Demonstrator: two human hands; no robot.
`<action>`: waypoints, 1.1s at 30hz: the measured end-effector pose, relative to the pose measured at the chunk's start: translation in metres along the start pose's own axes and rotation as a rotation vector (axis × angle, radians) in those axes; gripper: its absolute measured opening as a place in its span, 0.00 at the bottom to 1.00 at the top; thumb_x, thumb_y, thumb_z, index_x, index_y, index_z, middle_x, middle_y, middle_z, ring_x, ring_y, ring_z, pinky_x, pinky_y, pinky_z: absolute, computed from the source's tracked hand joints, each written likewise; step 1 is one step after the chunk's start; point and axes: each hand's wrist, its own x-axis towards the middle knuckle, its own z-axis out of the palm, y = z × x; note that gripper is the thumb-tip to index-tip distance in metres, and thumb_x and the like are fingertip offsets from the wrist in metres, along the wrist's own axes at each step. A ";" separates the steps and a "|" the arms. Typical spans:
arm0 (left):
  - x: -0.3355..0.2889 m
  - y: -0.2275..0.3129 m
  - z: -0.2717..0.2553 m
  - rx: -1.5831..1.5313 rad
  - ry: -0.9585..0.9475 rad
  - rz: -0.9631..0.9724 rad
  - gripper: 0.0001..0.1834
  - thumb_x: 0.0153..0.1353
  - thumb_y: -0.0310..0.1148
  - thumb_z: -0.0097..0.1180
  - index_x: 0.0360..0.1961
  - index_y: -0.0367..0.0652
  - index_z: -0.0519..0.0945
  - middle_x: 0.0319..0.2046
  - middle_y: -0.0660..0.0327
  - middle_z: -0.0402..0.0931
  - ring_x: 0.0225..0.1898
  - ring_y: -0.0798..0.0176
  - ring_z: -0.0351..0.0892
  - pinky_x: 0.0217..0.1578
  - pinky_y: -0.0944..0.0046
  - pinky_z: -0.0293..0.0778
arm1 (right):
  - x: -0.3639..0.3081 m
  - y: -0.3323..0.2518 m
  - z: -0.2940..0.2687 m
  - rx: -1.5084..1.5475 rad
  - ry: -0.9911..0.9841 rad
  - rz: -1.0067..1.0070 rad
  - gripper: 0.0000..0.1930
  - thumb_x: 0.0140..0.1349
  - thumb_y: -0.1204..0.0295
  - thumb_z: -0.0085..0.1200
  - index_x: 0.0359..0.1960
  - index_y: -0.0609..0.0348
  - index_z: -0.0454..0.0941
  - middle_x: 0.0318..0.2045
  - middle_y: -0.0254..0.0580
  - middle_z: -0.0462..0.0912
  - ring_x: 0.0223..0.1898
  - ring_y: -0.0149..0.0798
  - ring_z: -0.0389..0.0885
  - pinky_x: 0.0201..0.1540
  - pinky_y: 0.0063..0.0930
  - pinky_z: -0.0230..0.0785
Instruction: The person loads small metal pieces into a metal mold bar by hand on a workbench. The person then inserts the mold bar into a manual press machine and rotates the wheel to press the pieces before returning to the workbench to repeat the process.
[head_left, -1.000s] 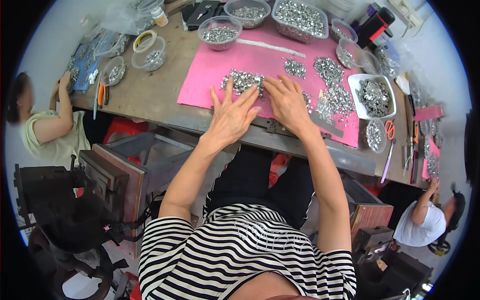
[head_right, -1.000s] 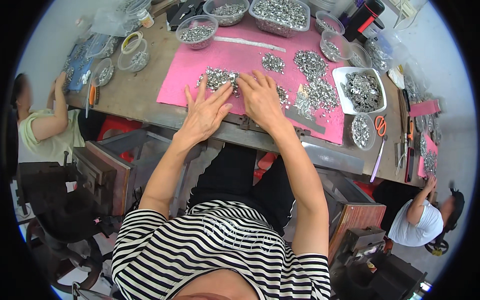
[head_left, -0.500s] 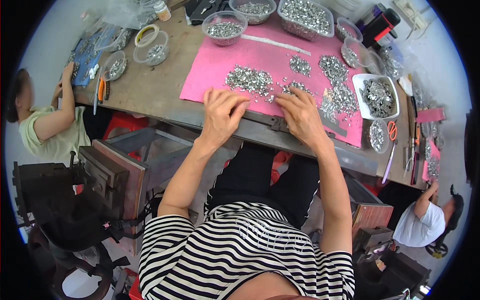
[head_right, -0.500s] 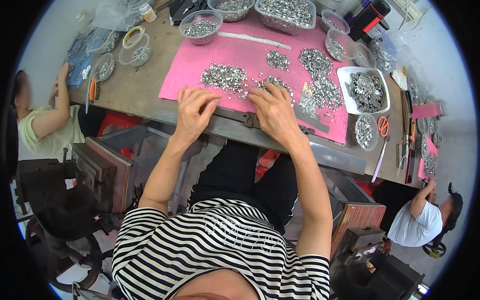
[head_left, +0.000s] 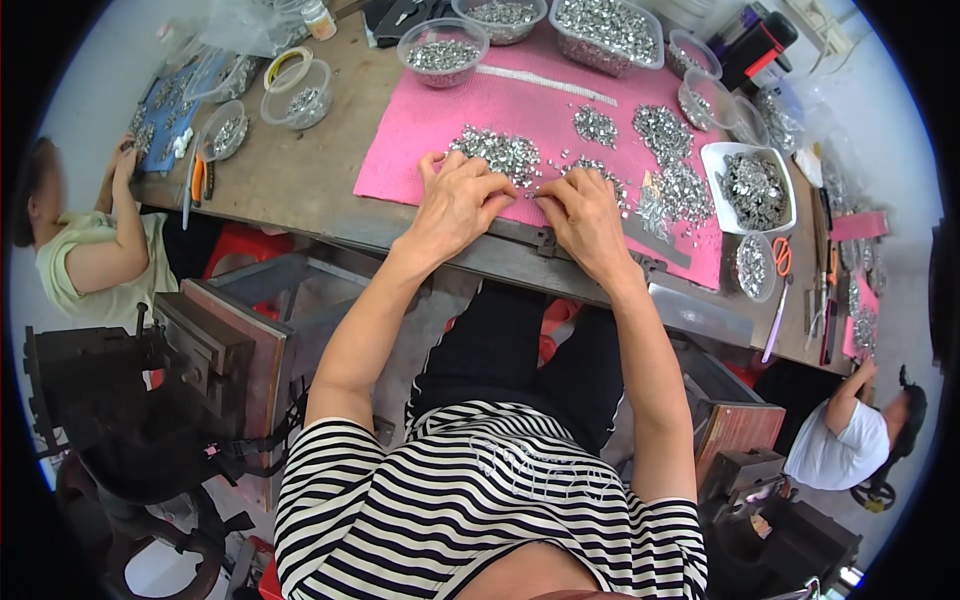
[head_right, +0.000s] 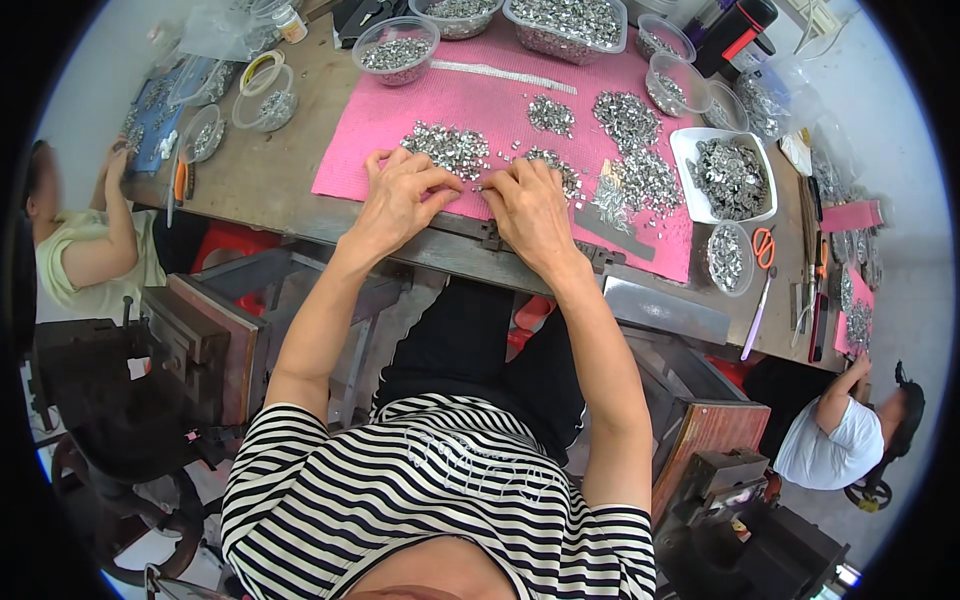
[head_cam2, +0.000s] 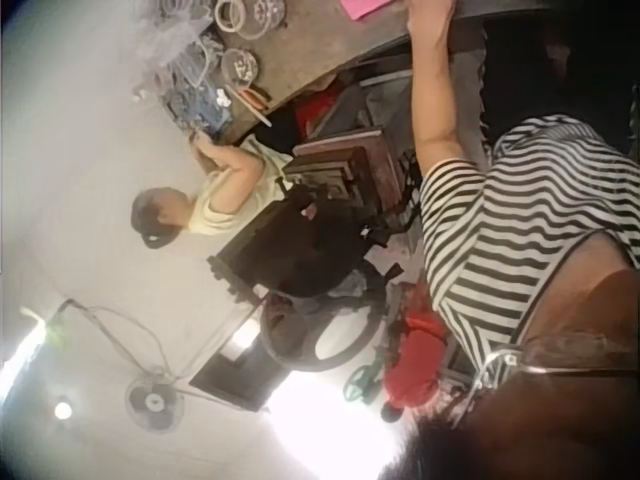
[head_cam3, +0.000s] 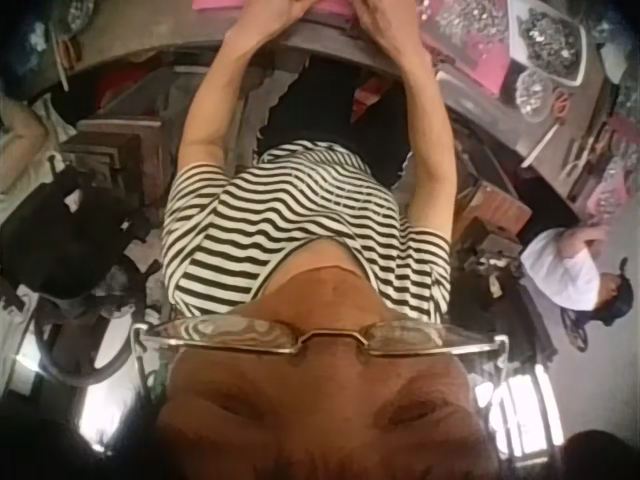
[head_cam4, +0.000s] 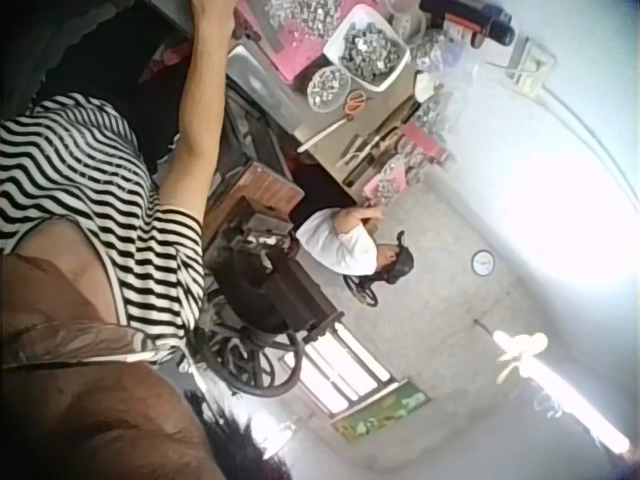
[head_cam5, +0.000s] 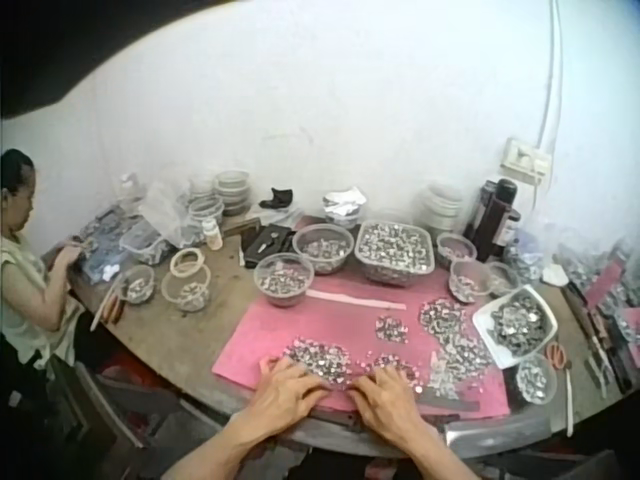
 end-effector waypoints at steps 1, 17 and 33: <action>0.000 0.000 0.000 -0.002 -0.001 0.000 0.03 0.58 0.35 0.67 0.34 0.53 0.87 0.31 0.67 0.77 0.43 0.59 0.73 0.58 0.40 0.55 | 0.001 0.000 0.002 -0.009 -0.006 0.019 0.05 0.59 0.74 0.64 0.37 0.56 0.85 0.33 0.39 0.77 0.40 0.44 0.75 0.46 0.39 0.64; -0.001 -0.004 -0.004 -0.043 -0.017 -0.062 0.04 0.59 0.32 0.66 0.35 0.48 0.84 0.29 0.66 0.79 0.40 0.58 0.77 0.57 0.45 0.57 | 0.002 -0.004 0.008 -0.042 0.018 0.067 0.05 0.57 0.73 0.66 0.33 0.58 0.82 0.30 0.38 0.78 0.37 0.44 0.75 0.45 0.40 0.63; -0.002 -0.008 -0.009 -0.062 -0.054 -0.097 0.03 0.60 0.34 0.66 0.35 0.51 0.86 0.29 0.66 0.80 0.41 0.59 0.77 0.58 0.44 0.56 | 0.001 -0.002 0.004 -0.030 -0.015 0.003 0.04 0.57 0.76 0.61 0.35 0.57 0.83 0.31 0.40 0.76 0.39 0.44 0.76 0.45 0.39 0.64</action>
